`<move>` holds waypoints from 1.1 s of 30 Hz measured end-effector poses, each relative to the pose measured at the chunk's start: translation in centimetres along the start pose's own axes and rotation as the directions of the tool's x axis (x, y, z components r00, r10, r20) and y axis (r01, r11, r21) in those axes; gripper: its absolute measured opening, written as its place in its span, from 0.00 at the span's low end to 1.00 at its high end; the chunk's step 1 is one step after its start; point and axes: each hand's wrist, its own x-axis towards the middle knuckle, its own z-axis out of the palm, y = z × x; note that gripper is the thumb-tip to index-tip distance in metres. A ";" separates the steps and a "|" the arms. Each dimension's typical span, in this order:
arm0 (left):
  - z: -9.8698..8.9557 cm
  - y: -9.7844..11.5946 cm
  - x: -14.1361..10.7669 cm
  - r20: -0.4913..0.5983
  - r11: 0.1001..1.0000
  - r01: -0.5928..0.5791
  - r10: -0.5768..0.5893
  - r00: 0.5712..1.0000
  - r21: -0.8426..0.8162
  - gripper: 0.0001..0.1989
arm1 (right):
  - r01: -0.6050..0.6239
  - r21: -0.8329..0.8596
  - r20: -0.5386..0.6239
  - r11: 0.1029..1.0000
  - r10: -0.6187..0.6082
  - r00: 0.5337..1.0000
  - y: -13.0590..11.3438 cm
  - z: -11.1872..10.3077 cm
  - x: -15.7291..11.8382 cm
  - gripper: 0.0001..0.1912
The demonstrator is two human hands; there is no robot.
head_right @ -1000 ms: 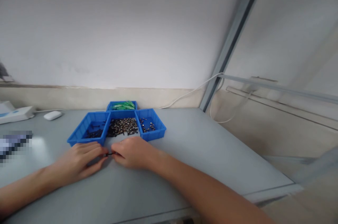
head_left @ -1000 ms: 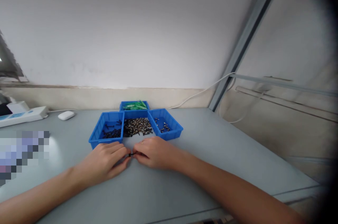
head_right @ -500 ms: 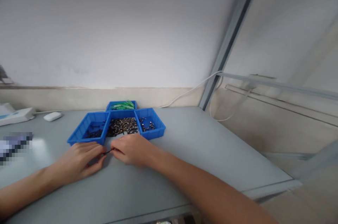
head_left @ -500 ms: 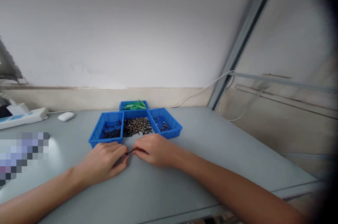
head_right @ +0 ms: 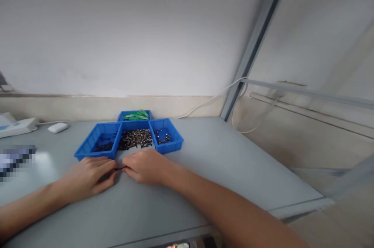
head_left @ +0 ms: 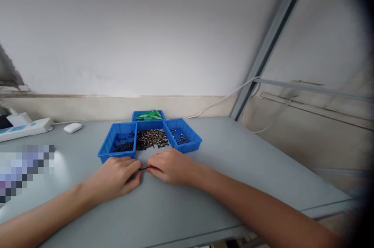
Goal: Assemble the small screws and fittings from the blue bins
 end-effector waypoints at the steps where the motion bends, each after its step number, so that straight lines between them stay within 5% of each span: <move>1: -0.1 0.0 0.0 -0.012 1.000 0.000 0.000 1.000 0.001 0.12 | -0.005 -0.004 0.003 1.000 0.005 1.000 0.1 0.1 0.0 0.09; 7: -0.3 0.2 0.0 -0.106 0.997 -0.079 0.077 0.991 -0.013 0.11 | -0.010 0.020 0.008 1.000 0.010 1.000 0.2 0.8 0.0 0.09; 33: -0.5 -0.1 0.0 -0.080 0.977 -0.200 0.194 0.978 -0.074 0.15 | -0.062 0.156 0.060 0.986 0.053 0.997 0.5 0.4 0.0 0.05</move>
